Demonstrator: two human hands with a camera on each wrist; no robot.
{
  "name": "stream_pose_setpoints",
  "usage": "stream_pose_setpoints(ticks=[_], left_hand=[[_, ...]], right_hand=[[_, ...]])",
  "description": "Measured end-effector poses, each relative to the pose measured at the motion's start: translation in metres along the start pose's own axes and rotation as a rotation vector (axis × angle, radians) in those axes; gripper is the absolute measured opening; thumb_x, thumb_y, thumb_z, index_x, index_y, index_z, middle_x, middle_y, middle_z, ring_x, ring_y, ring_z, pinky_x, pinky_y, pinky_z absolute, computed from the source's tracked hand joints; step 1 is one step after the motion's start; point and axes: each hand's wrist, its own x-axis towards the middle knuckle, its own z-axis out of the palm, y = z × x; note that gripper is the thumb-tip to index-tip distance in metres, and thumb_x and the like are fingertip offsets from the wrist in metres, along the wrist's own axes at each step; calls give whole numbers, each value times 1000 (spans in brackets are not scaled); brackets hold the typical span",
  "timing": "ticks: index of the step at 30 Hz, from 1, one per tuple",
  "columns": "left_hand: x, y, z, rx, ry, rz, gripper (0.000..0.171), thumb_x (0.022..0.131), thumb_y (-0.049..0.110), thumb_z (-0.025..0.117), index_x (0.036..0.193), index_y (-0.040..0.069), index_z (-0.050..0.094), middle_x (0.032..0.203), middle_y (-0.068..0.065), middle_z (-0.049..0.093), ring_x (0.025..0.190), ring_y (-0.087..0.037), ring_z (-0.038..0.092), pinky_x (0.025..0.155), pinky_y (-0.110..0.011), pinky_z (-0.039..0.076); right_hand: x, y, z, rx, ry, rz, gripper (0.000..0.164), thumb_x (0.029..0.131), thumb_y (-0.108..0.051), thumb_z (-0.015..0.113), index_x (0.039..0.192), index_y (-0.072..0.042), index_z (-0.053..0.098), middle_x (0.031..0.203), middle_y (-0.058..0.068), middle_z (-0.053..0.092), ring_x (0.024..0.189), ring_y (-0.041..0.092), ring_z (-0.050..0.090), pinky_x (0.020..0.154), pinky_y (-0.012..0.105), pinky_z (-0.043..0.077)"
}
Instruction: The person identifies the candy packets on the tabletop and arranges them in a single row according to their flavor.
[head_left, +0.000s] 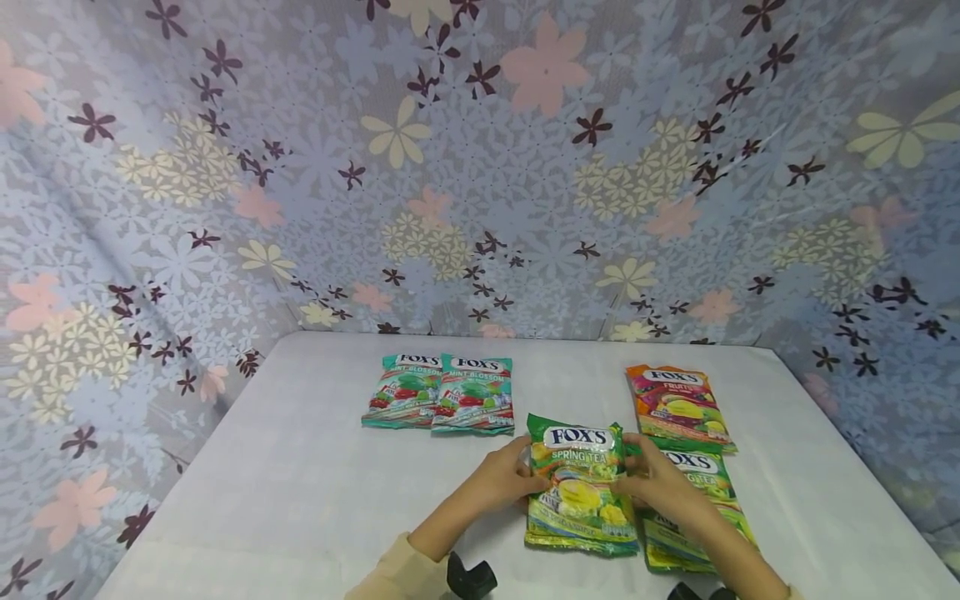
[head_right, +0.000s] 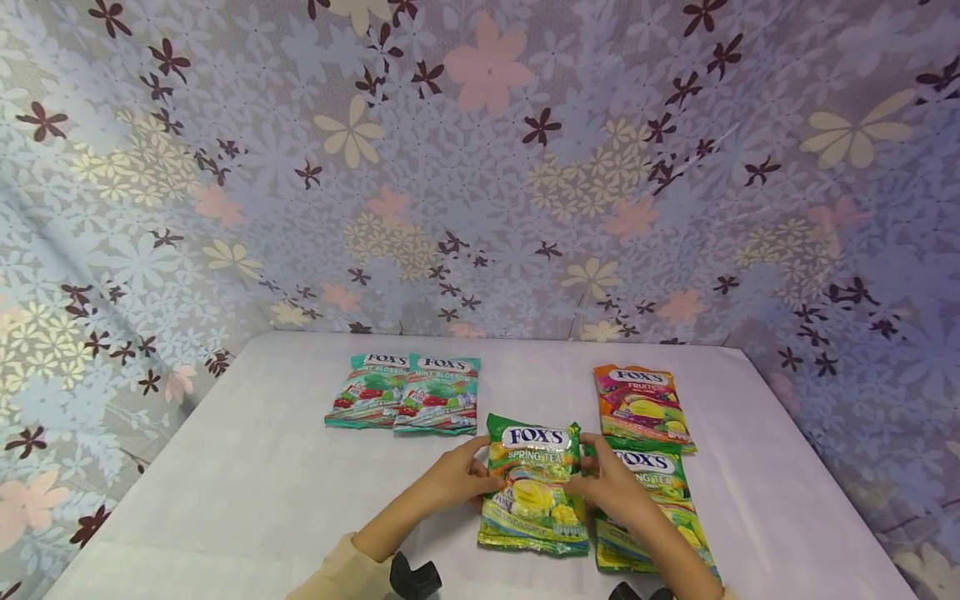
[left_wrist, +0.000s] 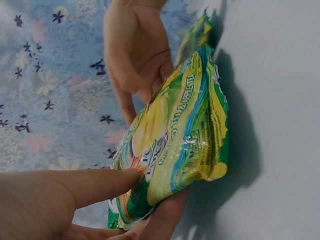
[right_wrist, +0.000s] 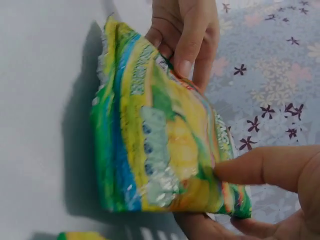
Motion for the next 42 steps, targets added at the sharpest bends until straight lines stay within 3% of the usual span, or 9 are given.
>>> stream_pose_setpoints(ticks=[5,9,15,25,34,42], left_hand=[[-2,6,-12,-15,42,19,75,87,16,74,147,-1,33,78,-2,68,60,-18,64,55,-29,49],[-1,8,-20,-2,66,35,73,87,16,73,147,0,34,76,-1,66,60,-16,61,54,-27,46],[1,7,-28,-23,66,52,72,89,16,72,148,3,34,75,1,66,60,-15,63,57,-28,48],[0,9,-35,-67,67,93,71,88,9,71,148,0,33,78,-3,68,58,-17,65,64,-42,55],[-1,8,-38,-87,70,74,72,89,11,71,148,3,32,83,-4,68,62,-19,67,63,-31,54],[0,6,-39,-99,74,71,71,89,10,71,148,3,33,83,-5,69,61,-19,66,62,-31,54]], right_hand=[[0,-6,-1,92,-76,-4,92,86,-15,71,152,-8,8,142,44,24,118,51,47,81,48,52],[-1,-11,0,118,-97,-22,92,86,-14,69,152,-13,5,145,43,21,124,52,42,77,45,51],[3,-16,1,223,-98,-44,89,86,-8,66,152,-20,7,147,34,28,111,36,55,76,39,47],[7,-19,1,257,-101,-128,86,88,-5,68,151,-19,11,136,26,48,106,31,60,83,41,51],[8,-20,2,247,-107,-153,87,88,-6,67,151,-18,9,132,25,49,101,31,59,79,39,49],[10,-21,2,251,-112,-186,89,87,-3,66,152,-16,7,132,26,48,99,29,59,75,37,50]])
